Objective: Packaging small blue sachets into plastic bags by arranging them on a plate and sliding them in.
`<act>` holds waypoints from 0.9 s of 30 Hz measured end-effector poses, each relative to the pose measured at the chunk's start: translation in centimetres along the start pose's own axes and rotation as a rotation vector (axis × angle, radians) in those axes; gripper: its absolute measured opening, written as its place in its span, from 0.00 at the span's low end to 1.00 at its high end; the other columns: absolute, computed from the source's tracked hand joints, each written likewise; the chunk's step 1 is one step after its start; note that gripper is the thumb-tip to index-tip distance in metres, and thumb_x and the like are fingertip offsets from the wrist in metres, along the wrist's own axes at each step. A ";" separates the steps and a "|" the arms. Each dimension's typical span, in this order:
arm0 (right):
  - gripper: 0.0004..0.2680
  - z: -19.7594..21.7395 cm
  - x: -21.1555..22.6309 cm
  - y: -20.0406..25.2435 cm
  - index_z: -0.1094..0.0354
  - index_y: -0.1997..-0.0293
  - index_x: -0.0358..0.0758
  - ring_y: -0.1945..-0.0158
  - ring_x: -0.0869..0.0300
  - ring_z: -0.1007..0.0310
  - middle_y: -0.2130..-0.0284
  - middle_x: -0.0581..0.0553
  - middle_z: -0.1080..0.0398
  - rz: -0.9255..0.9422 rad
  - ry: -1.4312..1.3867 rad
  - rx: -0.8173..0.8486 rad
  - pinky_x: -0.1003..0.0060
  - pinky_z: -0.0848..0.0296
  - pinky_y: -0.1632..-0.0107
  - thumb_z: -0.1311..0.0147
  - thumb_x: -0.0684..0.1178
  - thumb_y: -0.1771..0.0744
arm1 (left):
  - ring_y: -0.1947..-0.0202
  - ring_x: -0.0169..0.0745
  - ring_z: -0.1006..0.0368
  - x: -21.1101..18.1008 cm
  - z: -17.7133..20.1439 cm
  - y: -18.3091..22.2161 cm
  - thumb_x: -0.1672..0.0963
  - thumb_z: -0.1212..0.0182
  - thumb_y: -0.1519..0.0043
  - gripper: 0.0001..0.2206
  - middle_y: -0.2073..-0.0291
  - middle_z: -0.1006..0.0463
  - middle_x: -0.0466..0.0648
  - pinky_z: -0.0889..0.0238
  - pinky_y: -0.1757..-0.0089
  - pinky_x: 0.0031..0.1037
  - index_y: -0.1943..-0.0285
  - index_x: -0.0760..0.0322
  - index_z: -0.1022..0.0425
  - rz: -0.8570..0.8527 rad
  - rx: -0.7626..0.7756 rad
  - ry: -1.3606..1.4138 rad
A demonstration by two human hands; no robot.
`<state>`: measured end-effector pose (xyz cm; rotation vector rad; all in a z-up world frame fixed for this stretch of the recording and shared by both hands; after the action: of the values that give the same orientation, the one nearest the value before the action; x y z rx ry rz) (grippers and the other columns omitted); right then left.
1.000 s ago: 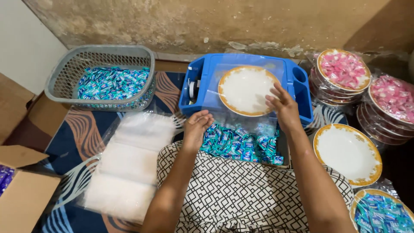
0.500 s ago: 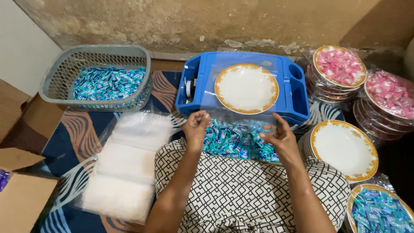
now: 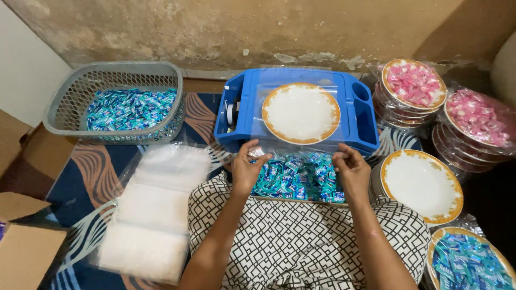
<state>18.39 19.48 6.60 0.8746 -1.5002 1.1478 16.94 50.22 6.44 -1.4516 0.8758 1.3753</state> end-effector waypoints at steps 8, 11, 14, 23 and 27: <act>0.11 0.6 1.8 -0.5 0.26 0.47 0.35 0.67 0.59 0.25 0.67 0.41 0.25 0.077 0.124 -0.067 0.65 0.24 0.65 0.39 0.38 0.34 | 0.53 0.60 0.20 -4.1 -1.0 -0.3 0.57 0.20 0.51 0.31 0.50 0.20 0.62 0.25 0.55 0.42 0.36 0.63 0.26 -0.123 0.031 -0.261; 0.09 0.6 2.7 -0.6 0.24 0.49 0.35 0.68 0.59 0.25 0.69 0.41 0.25 0.123 0.177 -0.102 0.64 0.25 0.64 0.38 0.38 0.34 | 0.53 0.61 0.20 -4.9 -1.4 -0.4 0.57 0.22 0.50 0.27 0.53 0.19 0.60 0.26 0.54 0.43 0.40 0.63 0.24 -0.187 -0.006 -0.333; 0.06 1.8 1.6 -1.5 0.23 0.56 0.40 0.68 0.60 0.26 0.71 0.44 0.26 0.161 0.277 -0.158 0.66 0.26 0.65 0.36 0.40 0.35 | 0.58 0.49 0.18 -5.9 -1.4 -0.7 0.57 0.27 0.46 0.18 0.60 0.16 0.51 0.25 0.56 0.37 0.46 0.57 0.21 -0.193 -0.065 -0.356; 0.03 1.0 1.2 -2.6 0.25 0.64 0.41 0.69 0.54 0.27 0.73 0.44 0.31 0.214 0.403 -0.278 0.62 0.27 0.63 0.36 0.43 0.36 | 0.64 0.50 0.18 -4.9 -1.0 -1.6 0.59 0.35 0.42 0.05 0.62 0.19 0.48 0.24 0.62 0.36 0.60 0.55 0.19 -0.278 -0.161 -0.425; 0.05 0.9 -3.3 -3.2 0.30 0.66 0.42 0.73 0.56 0.29 0.79 0.50 0.34 0.200 0.369 -0.277 0.65 0.30 0.66 0.35 0.42 0.37 | 0.64 0.44 0.19 -3.3 -0.4 -1.0 0.57 0.34 0.45 0.03 0.57 0.25 0.41 0.24 0.62 0.35 0.64 0.53 0.22 -0.366 -0.257 -0.605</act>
<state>21.92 17.63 4.09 0.3088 -1.4127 1.1374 17.64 49.84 9.79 -1.1903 0.0452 1.5471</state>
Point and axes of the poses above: each hand's wrist, its own y-axis away from the middle knuckle, its own z-axis out of the back of the hand, x = y × z, the point moved 4 cm from there along -y, towards the middle knuckle
